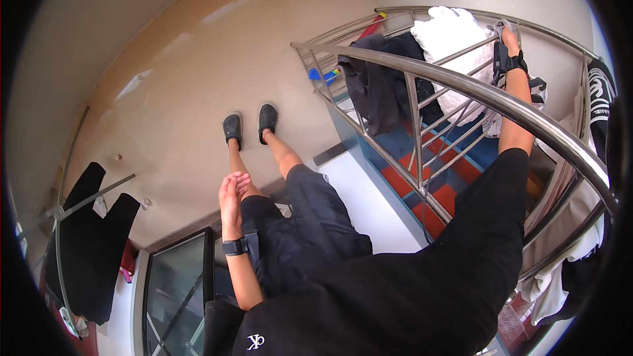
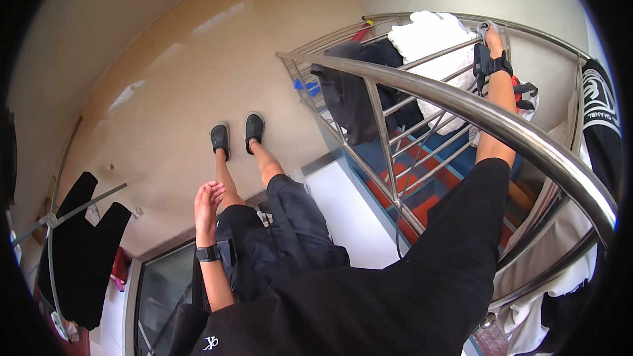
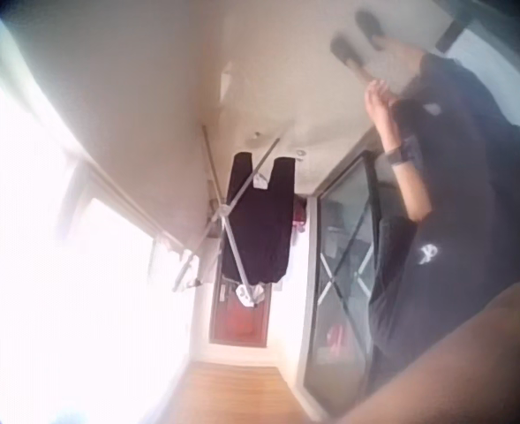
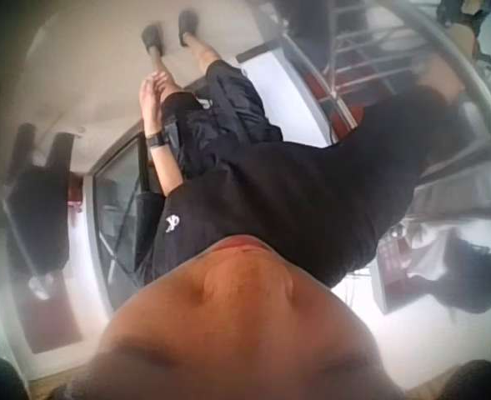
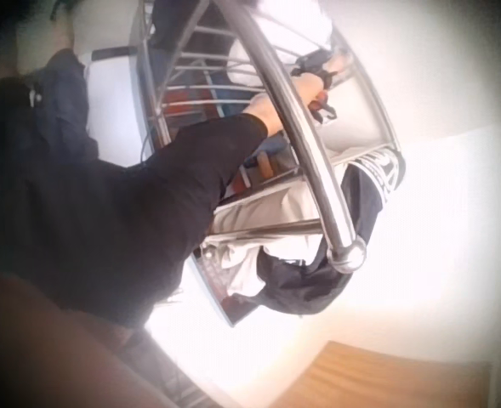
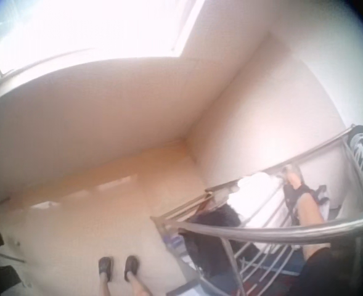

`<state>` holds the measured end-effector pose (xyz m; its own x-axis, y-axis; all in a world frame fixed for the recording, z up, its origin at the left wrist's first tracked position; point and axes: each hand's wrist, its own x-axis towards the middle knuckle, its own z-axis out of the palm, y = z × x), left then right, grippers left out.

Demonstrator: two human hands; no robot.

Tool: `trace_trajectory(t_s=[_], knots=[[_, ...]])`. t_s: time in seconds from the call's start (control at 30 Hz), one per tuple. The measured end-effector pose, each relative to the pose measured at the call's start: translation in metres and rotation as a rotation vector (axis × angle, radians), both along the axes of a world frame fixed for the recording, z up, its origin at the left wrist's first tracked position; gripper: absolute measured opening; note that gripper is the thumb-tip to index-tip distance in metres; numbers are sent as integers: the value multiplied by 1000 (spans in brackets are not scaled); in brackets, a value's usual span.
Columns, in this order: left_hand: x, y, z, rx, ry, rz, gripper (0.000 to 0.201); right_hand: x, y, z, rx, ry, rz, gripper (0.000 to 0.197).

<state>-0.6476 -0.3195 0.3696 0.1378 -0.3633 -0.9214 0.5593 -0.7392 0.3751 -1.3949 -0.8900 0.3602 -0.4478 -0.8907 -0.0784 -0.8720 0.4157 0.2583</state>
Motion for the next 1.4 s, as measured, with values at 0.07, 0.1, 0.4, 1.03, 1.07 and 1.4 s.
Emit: trace_trajectory(t_s=[0.07,0.1,0.4,1.03,1.07,1.4], knots=[[5,8,-11,-36,52,17,26,-2,-18,40,-89,70,-13,59],[7,8,-9,-30,49,-4,26,2,-6,35,-124,74,-31,60],[38,23,28,-114,-33,3,26,183,112,87,-353,-130,-95,51],[138,49,114,-313,-254,-119,22,376,407,189,-330,-386,246,29],[142,50,115,-330,-255,-120,22,381,413,193,-315,-366,260,27],[112,58,137,-367,-344,-141,22,387,392,122,-450,-254,342,32]])
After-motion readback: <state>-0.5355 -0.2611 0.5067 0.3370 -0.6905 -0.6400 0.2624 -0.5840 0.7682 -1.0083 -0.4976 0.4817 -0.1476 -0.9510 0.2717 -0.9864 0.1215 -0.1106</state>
